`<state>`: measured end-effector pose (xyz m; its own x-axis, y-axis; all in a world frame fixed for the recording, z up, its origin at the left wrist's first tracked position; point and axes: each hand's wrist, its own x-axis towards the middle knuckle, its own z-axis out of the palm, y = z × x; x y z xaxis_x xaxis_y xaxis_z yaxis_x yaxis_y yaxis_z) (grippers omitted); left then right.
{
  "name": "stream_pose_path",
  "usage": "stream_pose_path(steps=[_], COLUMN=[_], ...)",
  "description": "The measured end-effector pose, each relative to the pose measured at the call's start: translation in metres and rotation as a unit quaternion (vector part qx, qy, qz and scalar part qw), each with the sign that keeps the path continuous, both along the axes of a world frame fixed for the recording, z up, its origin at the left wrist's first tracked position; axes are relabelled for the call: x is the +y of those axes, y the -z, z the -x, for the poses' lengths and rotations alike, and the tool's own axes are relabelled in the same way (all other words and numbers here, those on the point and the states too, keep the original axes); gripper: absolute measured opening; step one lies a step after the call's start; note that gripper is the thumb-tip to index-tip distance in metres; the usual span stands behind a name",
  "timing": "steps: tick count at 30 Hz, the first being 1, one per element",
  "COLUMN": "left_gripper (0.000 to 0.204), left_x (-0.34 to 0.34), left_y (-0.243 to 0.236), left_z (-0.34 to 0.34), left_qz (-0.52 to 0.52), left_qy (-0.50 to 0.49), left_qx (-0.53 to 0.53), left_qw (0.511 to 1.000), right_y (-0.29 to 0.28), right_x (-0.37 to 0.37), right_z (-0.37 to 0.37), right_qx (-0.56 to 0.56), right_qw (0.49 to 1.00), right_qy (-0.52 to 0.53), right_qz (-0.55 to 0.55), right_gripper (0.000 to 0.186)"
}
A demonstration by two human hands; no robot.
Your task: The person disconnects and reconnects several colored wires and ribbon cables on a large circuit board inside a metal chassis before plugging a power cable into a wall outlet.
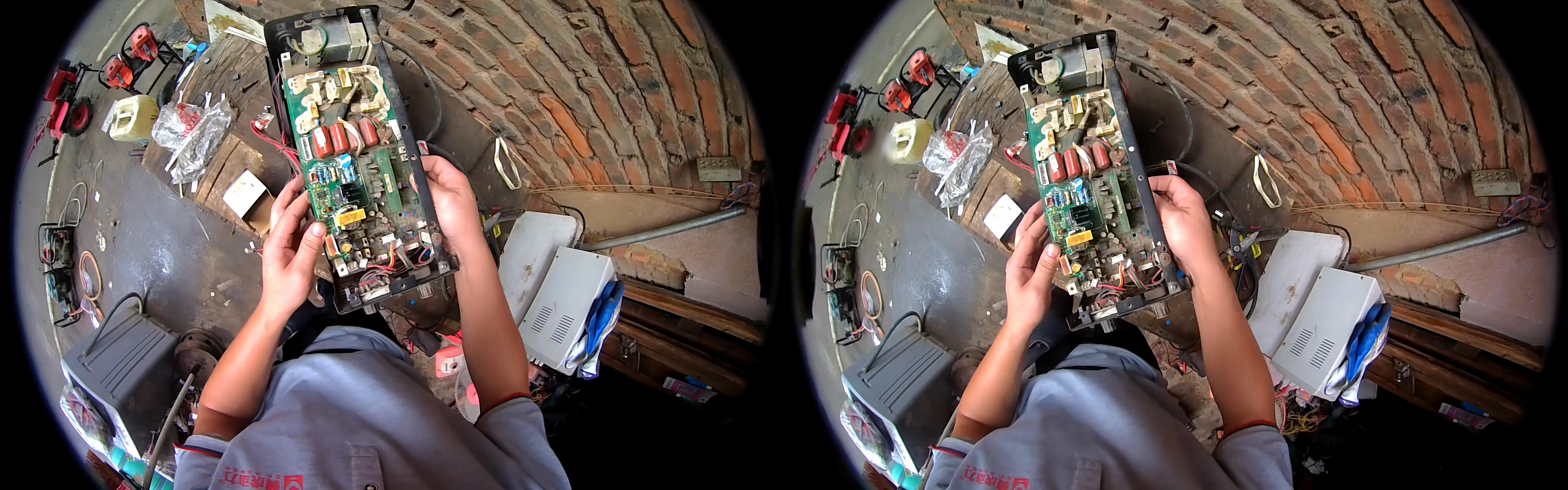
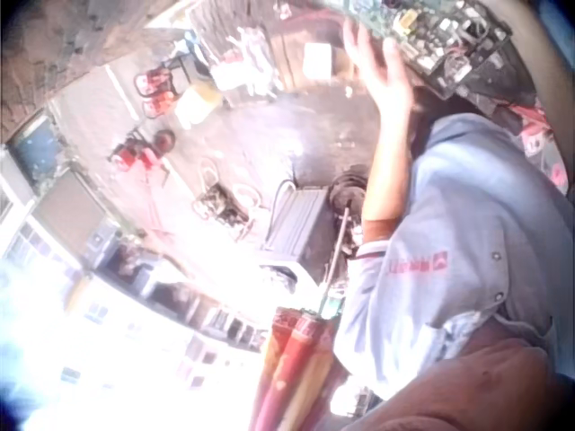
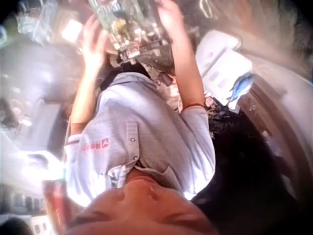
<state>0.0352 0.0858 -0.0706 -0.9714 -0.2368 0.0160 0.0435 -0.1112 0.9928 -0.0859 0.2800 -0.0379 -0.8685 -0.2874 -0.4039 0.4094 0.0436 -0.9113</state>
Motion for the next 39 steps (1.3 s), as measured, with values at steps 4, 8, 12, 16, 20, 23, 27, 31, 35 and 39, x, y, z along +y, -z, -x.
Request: stream_pose_path(steps=[4,8,12,16,20,23,27,31,35,39], left_gripper=[0.044,0.044,0.043,0.043,0.043,0.043,0.044,0.045,0.044,0.044], left_x=[0.004,0.005,0.006,0.007,0.007,0.007,0.006,0.008,0.009,0.013], left_y=[0.002,0.003,0.002,0.001,0.002,0.001,0.003,0.0,0.002,0.009], left_z=[-0.002,-0.002,-0.003,-0.002,-0.002,-0.002,-0.002,-0.002,-0.002,-0.005], left_qz=[-0.008,-0.041,-0.014,-0.017,-0.033,-0.044,-0.038,-0.023,-0.032,-0.092], left_qy=[-0.007,-0.007,-0.009,-0.014,-0.017,-0.016,-0.014,-0.022,-0.023,-0.039], left_qx=[-0.002,0.0,-0.013,-0.017,-0.02,-0.02,-0.024,-0.033,-0.025,-0.033], left_qw=[1.0,0.999,1.0,1.0,0.999,0.999,0.999,0.999,0.999,0.994], right_y=[0.009,0.014,0.014,0.016,0.018,0.018,0.014,0.013,0.012,0.009], right_x=[-0.001,0.0,0.004,0.006,0.007,0.008,0.006,0.006,0.008,0.007], right_z=[-0.002,0.0,0.004,0.008,0.008,0.008,0.005,0.004,0.004,0.004], right_qx=[-0.012,-0.004,-0.022,-0.021,-0.022,-0.025,-0.019,-0.008,-0.004,0.001], right_qw=[0.999,1.0,0.998,0.997,0.997,0.997,0.999,0.999,0.999,0.998], right_qy=[0.024,0.018,0.004,-0.011,-0.023,-0.024,-0.019,-0.018,-0.031,-0.04], right_qz=[0.038,0.024,0.06,0.072,0.072,0.065,0.041,0.033,0.029,0.042], right_gripper=[0.014,0.012,0.01,0.008,0.008,0.009,0.009,0.01,0.01,0.012])
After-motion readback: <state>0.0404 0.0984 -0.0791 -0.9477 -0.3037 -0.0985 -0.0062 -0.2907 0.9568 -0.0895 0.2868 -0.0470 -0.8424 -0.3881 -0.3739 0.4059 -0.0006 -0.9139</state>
